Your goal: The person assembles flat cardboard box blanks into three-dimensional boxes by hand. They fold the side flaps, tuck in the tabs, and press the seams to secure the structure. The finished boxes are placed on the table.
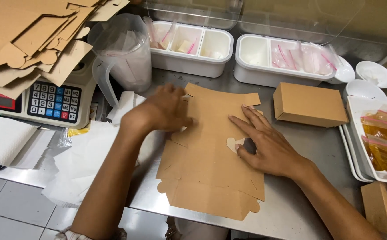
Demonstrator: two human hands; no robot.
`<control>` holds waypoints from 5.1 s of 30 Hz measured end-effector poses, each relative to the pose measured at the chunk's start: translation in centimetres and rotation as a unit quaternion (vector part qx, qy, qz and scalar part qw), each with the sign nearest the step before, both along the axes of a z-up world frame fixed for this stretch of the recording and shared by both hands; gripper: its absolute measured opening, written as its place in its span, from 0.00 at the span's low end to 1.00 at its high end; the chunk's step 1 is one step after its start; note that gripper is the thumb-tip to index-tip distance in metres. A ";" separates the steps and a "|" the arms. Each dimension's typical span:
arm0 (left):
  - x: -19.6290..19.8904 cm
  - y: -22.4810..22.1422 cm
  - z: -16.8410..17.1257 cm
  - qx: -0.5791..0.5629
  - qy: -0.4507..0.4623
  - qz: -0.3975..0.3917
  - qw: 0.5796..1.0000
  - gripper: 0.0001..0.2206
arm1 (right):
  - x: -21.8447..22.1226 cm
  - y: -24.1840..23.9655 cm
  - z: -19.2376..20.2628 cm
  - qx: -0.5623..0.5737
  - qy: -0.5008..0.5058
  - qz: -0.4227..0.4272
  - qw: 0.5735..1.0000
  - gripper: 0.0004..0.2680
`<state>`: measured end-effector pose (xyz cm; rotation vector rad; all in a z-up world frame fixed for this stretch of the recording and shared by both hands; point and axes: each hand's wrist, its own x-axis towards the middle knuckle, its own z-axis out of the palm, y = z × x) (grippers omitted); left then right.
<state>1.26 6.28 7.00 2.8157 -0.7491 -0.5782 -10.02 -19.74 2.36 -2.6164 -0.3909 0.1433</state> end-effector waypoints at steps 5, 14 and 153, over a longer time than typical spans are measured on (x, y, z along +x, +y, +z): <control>0.5 1.4 -0.4 0.023 0.012 0.115 0.993 0.26 | -0.1 0.1 0.8 -0.009 0.013 -0.001 1.000 0.26; -1.7 0.4 1.5 -0.029 0.100 0.117 0.988 0.21 | 0.3 -0.5 0.1 -0.008 -0.005 -0.004 1.000 0.26; 2.4 -0.2 -4.2 -0.204 0.249 -0.060 0.945 0.18 | -0.7 1.9 -2.1 0.042 -0.174 0.152 0.972 0.16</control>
